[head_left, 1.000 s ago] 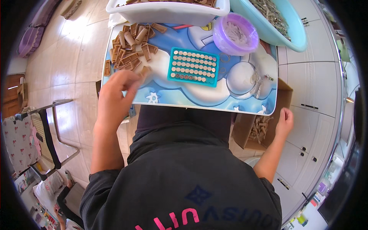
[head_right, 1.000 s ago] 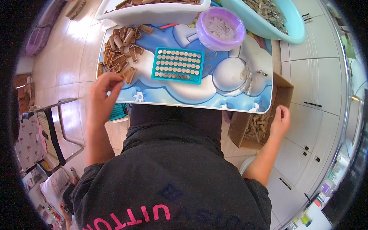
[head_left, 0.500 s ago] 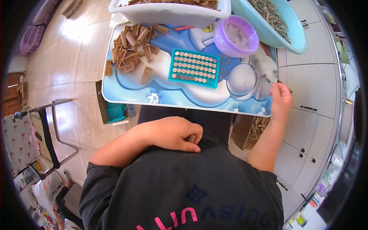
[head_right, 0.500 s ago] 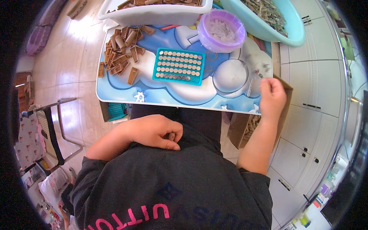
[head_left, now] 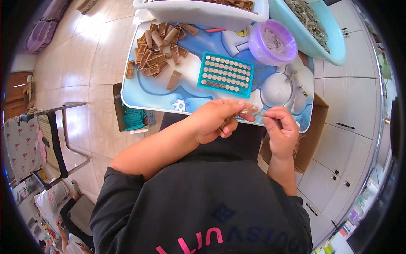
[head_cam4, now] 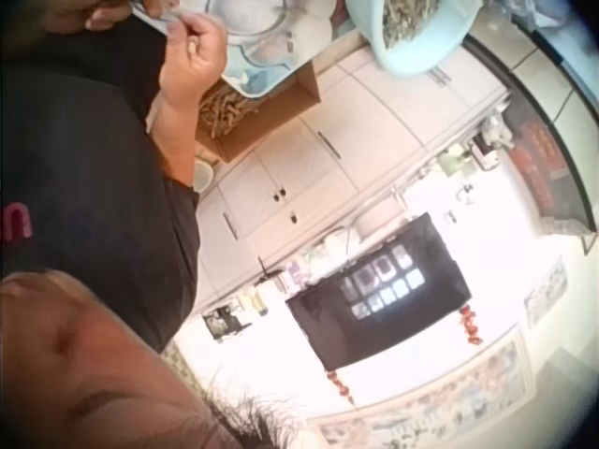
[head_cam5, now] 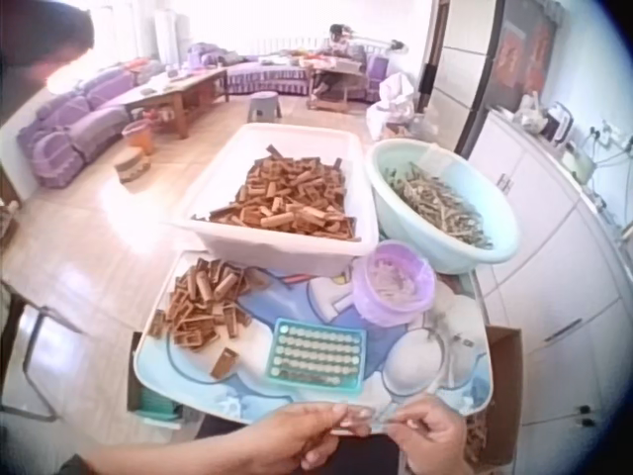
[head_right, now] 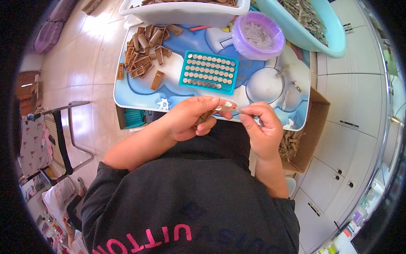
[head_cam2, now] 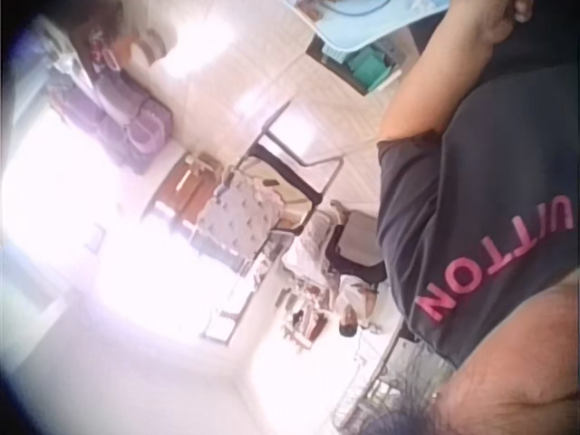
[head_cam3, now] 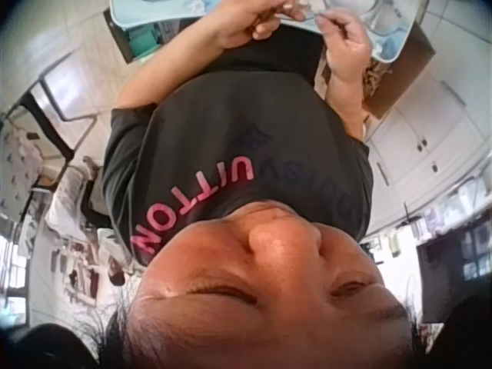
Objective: The person assembles small brown components with silver pieces and string by hand, then places the assembled items into a tray.
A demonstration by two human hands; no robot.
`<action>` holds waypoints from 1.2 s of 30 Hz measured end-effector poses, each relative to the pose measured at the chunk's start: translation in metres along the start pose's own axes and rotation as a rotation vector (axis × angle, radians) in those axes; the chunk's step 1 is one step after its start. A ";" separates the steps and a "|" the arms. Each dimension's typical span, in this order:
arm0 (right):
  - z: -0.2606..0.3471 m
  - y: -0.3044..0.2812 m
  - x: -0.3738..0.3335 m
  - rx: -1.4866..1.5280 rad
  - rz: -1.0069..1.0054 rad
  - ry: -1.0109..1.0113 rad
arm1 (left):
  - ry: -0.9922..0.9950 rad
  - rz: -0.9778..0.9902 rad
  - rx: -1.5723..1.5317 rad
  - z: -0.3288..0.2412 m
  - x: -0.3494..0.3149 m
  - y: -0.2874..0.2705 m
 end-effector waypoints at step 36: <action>-0.001 0.034 0.001 -0.022 0.321 0.067 | 0.052 -0.209 0.126 0.000 -0.006 -0.018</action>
Point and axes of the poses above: each hand's wrist, its own x-axis towards the middle knuckle, its own y-axis out of the palm, z = x × y, the point moved 5 cm from there along x, towards the middle knuckle, and after that the axes turned 1 degree about -y, right-handed, at the moved point
